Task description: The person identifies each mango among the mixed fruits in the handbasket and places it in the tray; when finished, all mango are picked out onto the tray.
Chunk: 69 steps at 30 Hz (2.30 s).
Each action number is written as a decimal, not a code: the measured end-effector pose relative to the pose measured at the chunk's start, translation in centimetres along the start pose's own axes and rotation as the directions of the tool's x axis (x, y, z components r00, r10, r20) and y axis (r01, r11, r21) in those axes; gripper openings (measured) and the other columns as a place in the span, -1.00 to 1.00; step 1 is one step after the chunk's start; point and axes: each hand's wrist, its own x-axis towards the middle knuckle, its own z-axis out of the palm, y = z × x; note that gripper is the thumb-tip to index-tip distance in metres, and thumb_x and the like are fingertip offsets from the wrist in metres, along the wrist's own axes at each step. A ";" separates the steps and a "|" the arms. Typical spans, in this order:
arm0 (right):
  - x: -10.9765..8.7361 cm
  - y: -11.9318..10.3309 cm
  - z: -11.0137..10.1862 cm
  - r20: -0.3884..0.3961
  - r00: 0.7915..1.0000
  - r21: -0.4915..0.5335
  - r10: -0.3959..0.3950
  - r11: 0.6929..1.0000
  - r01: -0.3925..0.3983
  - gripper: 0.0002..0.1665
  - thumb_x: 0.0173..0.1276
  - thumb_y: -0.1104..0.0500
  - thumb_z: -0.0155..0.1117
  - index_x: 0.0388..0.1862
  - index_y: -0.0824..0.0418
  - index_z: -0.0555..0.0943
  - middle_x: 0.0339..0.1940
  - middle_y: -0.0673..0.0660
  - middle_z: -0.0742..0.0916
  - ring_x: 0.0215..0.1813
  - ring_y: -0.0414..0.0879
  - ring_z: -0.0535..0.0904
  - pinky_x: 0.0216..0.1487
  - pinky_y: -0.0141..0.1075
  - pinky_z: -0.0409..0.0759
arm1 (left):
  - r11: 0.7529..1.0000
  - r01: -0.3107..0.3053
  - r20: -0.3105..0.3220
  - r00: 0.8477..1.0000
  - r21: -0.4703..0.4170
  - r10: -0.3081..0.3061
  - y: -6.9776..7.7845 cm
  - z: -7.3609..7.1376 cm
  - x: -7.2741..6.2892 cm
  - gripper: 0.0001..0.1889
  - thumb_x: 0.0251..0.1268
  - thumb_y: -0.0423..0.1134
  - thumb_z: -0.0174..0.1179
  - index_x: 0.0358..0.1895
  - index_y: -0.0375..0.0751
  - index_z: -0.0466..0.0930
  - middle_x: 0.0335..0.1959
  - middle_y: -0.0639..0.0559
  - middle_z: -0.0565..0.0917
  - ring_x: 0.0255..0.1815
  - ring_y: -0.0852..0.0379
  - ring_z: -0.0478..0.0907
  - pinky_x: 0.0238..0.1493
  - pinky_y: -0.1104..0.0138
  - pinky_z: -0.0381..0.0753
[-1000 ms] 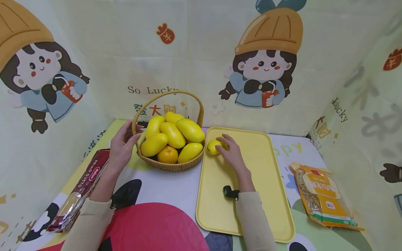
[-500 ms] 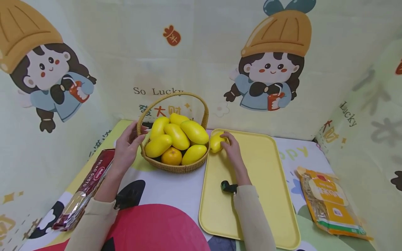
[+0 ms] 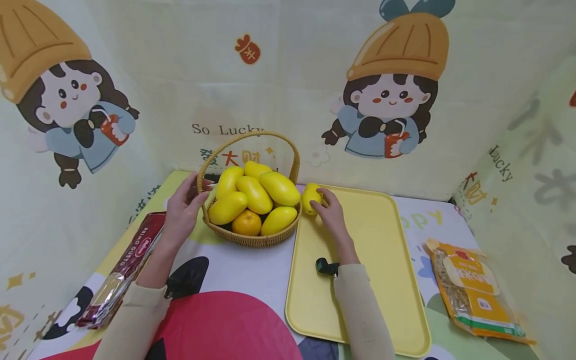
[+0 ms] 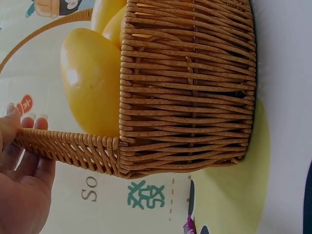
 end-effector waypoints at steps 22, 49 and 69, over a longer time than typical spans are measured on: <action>-1.2 -4.9 1.0 -0.027 0.958 -0.012 -0.286 0.958 0.286 -0.45 0.43 0.17 0.28 0.37 0.19 0.47 0.37 0.24 0.54 0.40 0.16 0.42 0.54 0.06 0.30 | 1.000 -0.008 0.005 1.000 0.000 0.008 -0.1 -0.1 0.1 -0.45 0.49 -0.20 0.10 0.48 0.20 0.27 0.21 0.02 0.59 0.23 0.10 0.58 0.21 0.52 0.57; -2.4 -7.3 5.4 0.027 0.946 -0.170 -0.322 0.931 0.321 -0.34 0.34 0.06 0.36 0.41 -0.02 0.43 0.40 0.07 0.53 0.37 0.05 0.46 0.39 0.03 0.49 | 1.000 -0.006 0.009 1.000 -0.020 0.006 0.2 0.0 0.0 -0.45 0.48 -0.25 0.11 0.48 0.14 0.27 0.22 -0.02 0.59 0.23 0.07 0.59 0.19 0.54 0.57; -3.5 -7.9 0.3 -0.142 0.942 -0.079 -0.303 0.952 0.295 -0.35 0.20 0.38 0.31 0.32 0.17 0.52 0.35 0.16 0.56 0.20 0.00 0.50 0.05 -0.46 0.51 | 1.000 -0.018 0.010 1.000 0.014 0.018 -0.1 -0.1 0.1 -0.45 0.48 -0.21 0.11 0.48 0.16 0.27 0.21 -0.02 0.59 0.22 0.08 0.58 0.24 0.55 0.54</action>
